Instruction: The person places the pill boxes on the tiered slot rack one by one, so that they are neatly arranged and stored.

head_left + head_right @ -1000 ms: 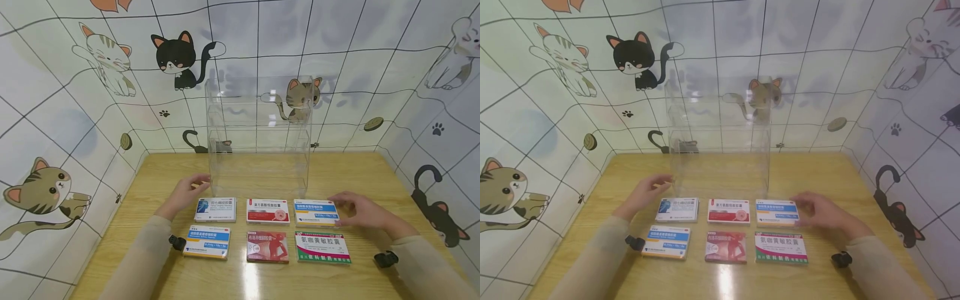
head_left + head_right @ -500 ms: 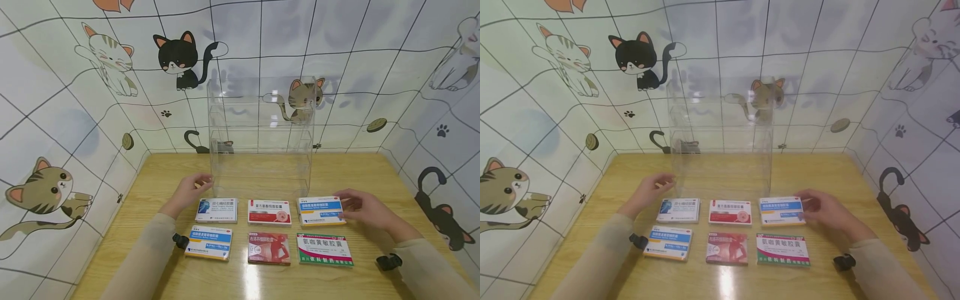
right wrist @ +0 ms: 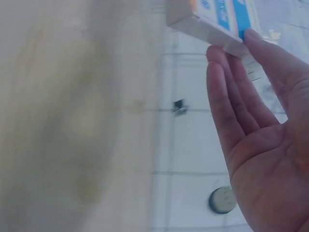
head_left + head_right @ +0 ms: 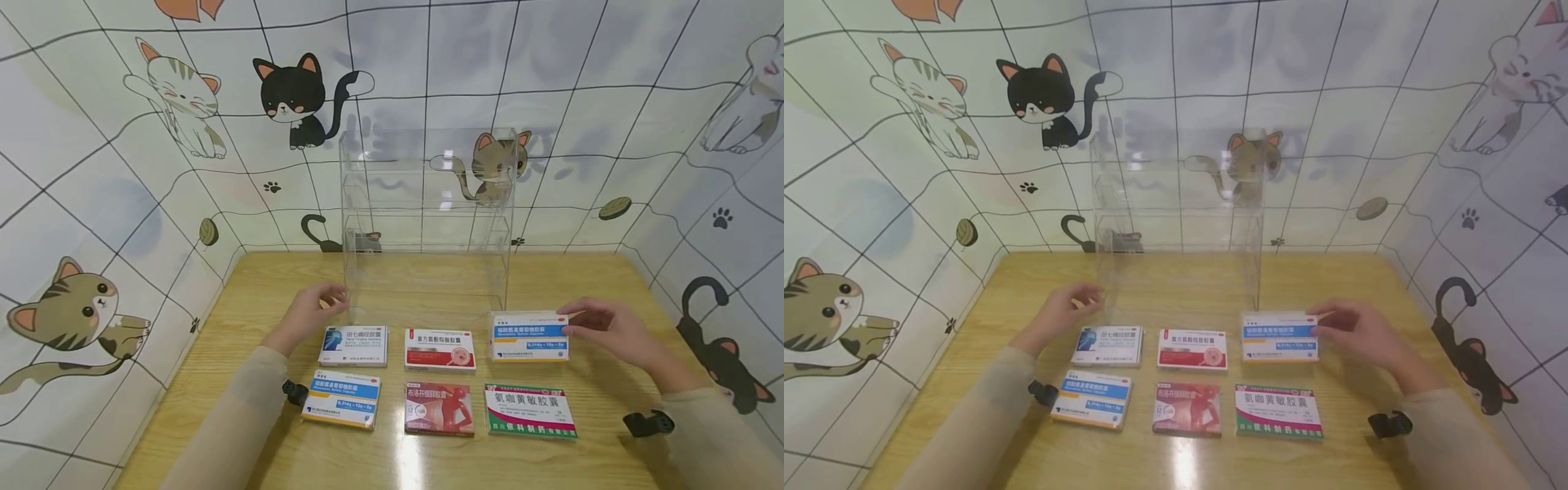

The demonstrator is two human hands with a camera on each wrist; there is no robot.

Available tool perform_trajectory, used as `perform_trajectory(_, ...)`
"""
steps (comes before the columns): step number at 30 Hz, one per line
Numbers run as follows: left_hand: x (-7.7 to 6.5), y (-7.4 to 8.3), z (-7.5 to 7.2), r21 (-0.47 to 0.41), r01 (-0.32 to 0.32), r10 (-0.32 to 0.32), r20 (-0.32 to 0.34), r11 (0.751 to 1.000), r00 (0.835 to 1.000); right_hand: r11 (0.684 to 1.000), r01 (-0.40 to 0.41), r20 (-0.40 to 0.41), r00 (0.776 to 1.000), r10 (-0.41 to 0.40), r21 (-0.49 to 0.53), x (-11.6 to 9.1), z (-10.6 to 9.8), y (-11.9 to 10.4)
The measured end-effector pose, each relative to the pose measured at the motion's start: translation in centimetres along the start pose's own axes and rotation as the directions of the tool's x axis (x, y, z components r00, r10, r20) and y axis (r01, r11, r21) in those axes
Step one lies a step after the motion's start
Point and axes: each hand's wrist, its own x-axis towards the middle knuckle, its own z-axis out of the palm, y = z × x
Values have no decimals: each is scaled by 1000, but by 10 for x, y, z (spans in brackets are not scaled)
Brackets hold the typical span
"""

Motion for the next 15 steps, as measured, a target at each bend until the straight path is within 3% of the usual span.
perform_trajectory(5,-1,5,-1,17,-5,5,18,1000,1000,996,64,-67,996,-60,57,27,-17,-39)
perform_trajectory(15,0,5,-2,55,4,-7,41,998,999,996,72,-165,984,-64,47,118,-38,-137)
